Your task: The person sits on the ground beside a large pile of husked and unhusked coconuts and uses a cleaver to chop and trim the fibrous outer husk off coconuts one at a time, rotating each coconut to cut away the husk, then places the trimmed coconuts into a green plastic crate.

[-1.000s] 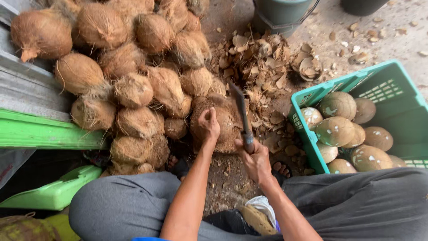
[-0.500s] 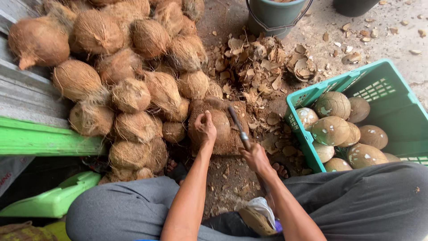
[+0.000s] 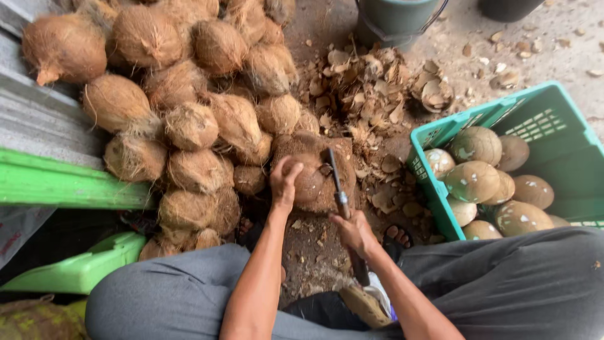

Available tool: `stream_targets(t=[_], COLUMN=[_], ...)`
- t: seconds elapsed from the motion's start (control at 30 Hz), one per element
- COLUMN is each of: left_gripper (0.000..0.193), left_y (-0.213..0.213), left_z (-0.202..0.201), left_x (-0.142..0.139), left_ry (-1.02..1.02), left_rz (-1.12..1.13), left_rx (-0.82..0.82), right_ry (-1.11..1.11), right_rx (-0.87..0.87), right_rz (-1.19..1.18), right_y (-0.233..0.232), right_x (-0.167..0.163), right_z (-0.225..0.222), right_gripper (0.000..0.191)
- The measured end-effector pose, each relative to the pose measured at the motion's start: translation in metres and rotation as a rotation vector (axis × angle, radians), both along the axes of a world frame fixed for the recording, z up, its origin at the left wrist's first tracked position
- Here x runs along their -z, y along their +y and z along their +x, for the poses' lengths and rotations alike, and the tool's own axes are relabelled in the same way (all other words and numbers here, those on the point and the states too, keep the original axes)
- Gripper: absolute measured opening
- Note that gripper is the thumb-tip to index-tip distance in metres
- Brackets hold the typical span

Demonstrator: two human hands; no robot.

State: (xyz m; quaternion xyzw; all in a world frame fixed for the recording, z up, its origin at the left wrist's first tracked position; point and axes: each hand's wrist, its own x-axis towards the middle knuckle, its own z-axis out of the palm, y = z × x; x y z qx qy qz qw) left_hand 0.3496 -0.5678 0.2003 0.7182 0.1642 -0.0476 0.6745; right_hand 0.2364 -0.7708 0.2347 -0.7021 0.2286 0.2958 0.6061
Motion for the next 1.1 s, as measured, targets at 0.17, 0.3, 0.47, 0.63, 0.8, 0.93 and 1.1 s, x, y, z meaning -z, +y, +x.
stream_targets(t=[0.17,0.3,0.47,0.63,0.8,0.93,1.1], left_gripper=[0.074,0.062,0.05,0.045,0.041,0.04,0.041], left_y=[-0.01,-0.014,-0.028,-0.034,-0.033,-0.035,-0.041], left_z=[0.019,0.037,0.055,0.043,0.041,0.041,0.046], left_x=[0.006,0.025,0.044,0.022,0.0,0.017,0.037], left_ry=[0.196,0.374,0.118,0.257,0.352,0.291,-0.048], left_rz=[0.35,0.302,0.179,0.303,0.369,0.354,0.155], left_rx=[-0.08,-0.166,-0.345,-0.261,-0.219,-0.198,-0.391], right_ry=[-0.042,-0.177,-0.488,-0.173,-0.521,-0.354,-0.281], right_rx=[-0.073,0.081,0.201,0.048,0.265,0.062,0.131], right_rz=[-0.089,0.039,0.182,0.074,0.286,-0.087,0.083], right_y=[0.001,-0.008,0.004,0.006,-0.001,0.015,0.003], right_x=[-0.021,-0.049,-0.062,-0.061,-0.06,-0.05,-0.041], right_z=[0.007,0.022,0.027,0.024,0.021,0.024,0.021], right_gripper=[0.032,0.019,0.016,0.019,0.026,0.02,0.015])
